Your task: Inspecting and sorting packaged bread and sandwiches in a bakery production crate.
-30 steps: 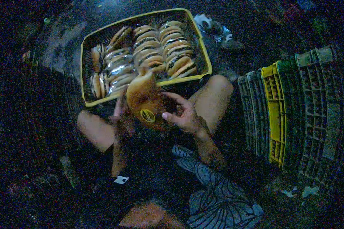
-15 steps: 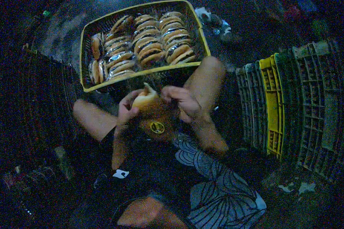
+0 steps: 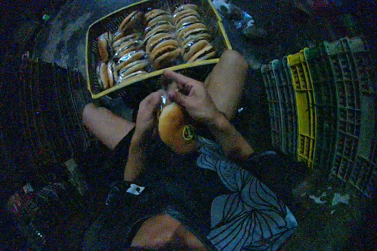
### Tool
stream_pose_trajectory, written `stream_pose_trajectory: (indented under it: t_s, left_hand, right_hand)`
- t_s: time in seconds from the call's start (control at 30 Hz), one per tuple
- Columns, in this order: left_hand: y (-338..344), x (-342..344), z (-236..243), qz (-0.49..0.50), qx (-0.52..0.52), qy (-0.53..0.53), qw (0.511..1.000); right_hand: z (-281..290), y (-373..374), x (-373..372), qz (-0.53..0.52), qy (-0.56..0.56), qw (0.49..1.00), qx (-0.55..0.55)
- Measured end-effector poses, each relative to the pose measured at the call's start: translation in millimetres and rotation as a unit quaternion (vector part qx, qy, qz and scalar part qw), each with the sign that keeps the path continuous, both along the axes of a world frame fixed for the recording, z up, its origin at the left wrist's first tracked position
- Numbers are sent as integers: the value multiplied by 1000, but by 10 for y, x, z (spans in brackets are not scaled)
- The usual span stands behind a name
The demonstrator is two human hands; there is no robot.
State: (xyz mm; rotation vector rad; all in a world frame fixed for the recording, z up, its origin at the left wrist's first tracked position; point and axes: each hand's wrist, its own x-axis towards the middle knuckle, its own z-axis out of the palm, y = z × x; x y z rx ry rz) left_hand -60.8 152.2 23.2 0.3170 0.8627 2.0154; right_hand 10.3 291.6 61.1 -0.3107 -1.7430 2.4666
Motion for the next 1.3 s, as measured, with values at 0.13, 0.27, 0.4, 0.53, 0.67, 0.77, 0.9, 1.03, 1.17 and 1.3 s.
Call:
stream_pose_trajectory:
  t_s: [0.13, 0.27, 0.4, 0.53, 0.67, 0.77, 0.9, 1.03, 1.17, 1.3]
  left_hand:
    - [188, 52, 186, 67, -179, 128, 973]
    - [44, 54, 253, 115, -229, 327, 910]
    - [15, -38, 266, 80, -246, 420, 870]
    - [-51, -9, 237, 74, -330, 467, 817]
    - [-133, 15, -117, -135, -364, 464, 796]
    - [-47, 83, -315, -111, -358, 254, 892]
    - [79, 412, -423, 12, -257, 452, 854]
    - [690, 658, -139, 214, -138, 371, 893]
    - [992, 639, -11, 241, -161, 436, 852]
    - [929, 577, -47, 228, -227, 323, 890]
  right_hand:
    - [-168, 35, -39, -73, 23, 978, 192]
    - [-68, -78, -68, -139, 18, 967, 213]
    - [9, -23, -82, -21, 17, 940, 339]
    - [-98, -4, 50, 39, 15, 816, 577]
    - [-184, -189, 309, -4, -146, 920, 364]
    - [-410, -285, 440, -13, -47, 805, 591]
    - [-463, -91, 624, -16, -172, 912, 373]
    - [-210, -7, 627, -371, -27, 921, 114]
    - [-1058, 985, 1023, -381, -233, 817, 364]
    - [-2681, 1667, 2024, -139, -201, 359, 901]
